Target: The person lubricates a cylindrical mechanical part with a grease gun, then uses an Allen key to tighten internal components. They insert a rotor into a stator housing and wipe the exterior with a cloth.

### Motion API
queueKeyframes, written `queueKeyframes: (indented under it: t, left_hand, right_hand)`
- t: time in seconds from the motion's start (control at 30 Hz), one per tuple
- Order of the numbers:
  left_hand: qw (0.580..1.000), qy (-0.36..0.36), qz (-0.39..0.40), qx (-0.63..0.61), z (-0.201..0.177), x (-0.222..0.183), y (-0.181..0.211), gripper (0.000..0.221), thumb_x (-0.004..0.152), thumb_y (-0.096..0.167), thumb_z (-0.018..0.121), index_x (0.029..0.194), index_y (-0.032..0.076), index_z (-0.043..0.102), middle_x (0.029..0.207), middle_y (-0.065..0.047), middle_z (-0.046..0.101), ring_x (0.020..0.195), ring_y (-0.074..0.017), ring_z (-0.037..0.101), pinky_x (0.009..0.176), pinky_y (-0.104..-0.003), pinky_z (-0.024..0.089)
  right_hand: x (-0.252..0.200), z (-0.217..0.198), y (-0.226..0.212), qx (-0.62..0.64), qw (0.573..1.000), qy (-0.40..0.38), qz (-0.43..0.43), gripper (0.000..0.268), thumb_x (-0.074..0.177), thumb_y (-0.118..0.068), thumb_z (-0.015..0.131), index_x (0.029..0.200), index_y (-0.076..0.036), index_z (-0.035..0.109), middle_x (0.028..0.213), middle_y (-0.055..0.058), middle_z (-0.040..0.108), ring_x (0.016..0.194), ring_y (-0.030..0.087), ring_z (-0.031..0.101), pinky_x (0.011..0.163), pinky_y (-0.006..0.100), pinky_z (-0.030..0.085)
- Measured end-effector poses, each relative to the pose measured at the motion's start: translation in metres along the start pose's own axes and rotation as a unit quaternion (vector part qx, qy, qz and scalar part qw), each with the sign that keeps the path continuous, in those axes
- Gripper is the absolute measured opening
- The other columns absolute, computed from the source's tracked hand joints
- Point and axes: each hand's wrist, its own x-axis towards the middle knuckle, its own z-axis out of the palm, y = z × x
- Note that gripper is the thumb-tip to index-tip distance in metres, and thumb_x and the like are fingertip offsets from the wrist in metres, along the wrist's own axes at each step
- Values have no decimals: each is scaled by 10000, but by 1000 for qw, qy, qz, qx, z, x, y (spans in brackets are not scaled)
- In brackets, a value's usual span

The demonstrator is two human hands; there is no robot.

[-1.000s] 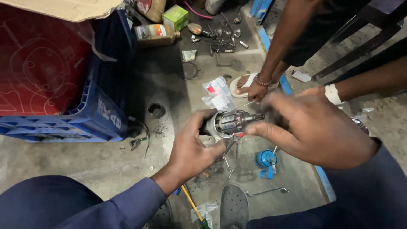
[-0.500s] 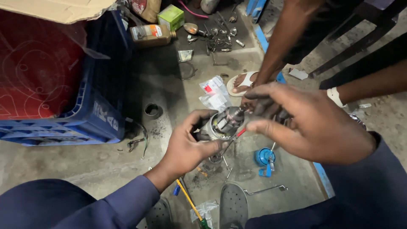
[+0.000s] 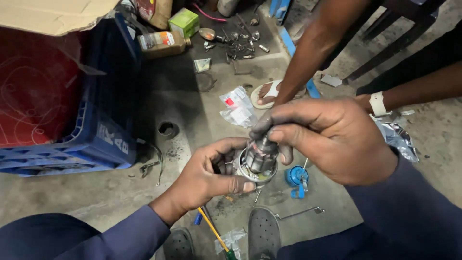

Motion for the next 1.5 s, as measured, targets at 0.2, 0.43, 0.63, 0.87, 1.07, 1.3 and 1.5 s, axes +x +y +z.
queueKeyframes:
  t: [0.2,0.43,0.63,0.87,1.07,1.3,1.5]
  left_hand:
    - [1000,9,15,-7,0,0,1,676,755,-76,809,1377,-18,552,1202,-79,698,1084,-141,681,936,-313,578]
    - [999,21,33,5,-1,2,1,670,749,-64,822,1366,-27,562,1211,-75,702,1105,-140,677,987,-320,558]
    - [998,29,42,27,2,1,-3,652,753,-43,834,1353,-27,579,1201,-86,706,1092,-135,676,994,-309,548]
    - [996,47,62,35,4,1,-2,649,757,-5,847,1348,-21,578,1224,-71,686,1107,-119,664,995,-297,549]
    - [991,72,87,73,7,0,-7,645,758,20,859,1333,-1,568,1216,-74,679,1109,-119,660,996,-302,541]
    - [986,77,120,88,5,3,-18,651,770,40,869,1339,17,553,1232,-67,671,1138,-120,642,1021,-294,525]
    - [989,71,109,65,3,5,-22,658,777,34,865,1352,24,546,1214,-55,670,1128,-115,638,1006,-297,528]
  right_hand:
    - [0,8,1,28,997,71,21,265,901,-6,774,1142,83,706,965,147,768,785,121,712,666,255,580]
    - [5,1,-17,138,989,0,53,380,921,6,607,1297,35,652,1063,87,759,785,91,648,693,246,581]
    - [1,2,6,46,995,85,19,203,935,25,698,1123,70,759,923,132,768,714,118,648,626,254,551]
    - [7,16,-17,30,992,122,-2,274,850,-7,714,1121,33,721,1063,60,742,947,78,718,823,228,616]
    - [4,17,-8,-116,983,142,-10,163,866,-51,778,1013,20,768,903,60,787,758,69,719,608,218,576]
    - [9,18,-15,-95,987,119,59,336,782,-69,793,1103,-2,722,888,28,723,742,72,679,610,227,558]
    - [5,3,8,-125,990,63,-4,255,880,-46,724,1128,7,746,888,54,749,732,90,710,623,224,603]
